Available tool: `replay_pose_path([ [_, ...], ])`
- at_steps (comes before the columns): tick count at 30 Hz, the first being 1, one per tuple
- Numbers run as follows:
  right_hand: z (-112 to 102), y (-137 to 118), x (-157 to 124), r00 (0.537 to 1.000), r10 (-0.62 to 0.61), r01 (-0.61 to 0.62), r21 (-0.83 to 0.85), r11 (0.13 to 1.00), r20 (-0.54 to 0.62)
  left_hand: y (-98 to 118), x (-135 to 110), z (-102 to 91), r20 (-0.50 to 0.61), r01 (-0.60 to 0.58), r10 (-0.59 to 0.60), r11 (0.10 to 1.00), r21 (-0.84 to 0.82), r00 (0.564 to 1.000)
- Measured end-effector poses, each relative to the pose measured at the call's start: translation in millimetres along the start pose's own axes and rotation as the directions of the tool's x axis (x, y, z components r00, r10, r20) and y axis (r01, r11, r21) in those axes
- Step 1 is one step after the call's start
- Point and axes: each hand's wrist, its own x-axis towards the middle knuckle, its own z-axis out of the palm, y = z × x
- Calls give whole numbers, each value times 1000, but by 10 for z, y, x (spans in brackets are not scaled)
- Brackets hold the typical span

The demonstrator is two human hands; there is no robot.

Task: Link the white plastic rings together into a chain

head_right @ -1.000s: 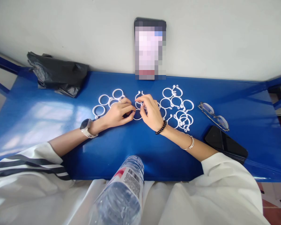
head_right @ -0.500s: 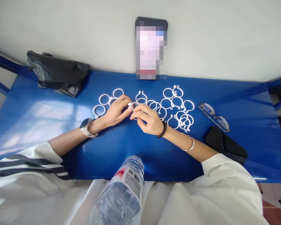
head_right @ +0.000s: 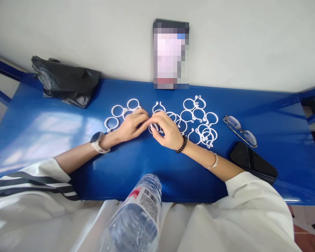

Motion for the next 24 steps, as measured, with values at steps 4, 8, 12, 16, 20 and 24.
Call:
replay_pose_path([
  [4, 3, 56, 28, 993, 110, -109, -37, 993, 45, -10, -15, 15, -27, -49, 48, 998, -28, 998],
  [8, 23, 82, 23, 976, 160, -146, -100, 984, 148, -12, -28, 19, -105, -24, 21, 999, -25, 994],
  [12, 38, 91, 3, 972, 198, -179, -146, 973, 129, 2, -27, -6, -146, -21, 14, 999, -42, 989],
  [16, 35, 98, -2, 974, 187, -169, -138, 976, 130, 12, -24, -33, -149, -51, 42, 997, -57, 988],
  [20, 27, 91, 0, 976, 185, -175, -95, 980, 111, 10, -22, -47, -126, -60, 49, 995, -81, 991],
  [24, 22, 74, -4, 972, 210, -202, -84, 976, 101, 9, -16, -54, -109, -61, 48, 991, -119, 993],
])
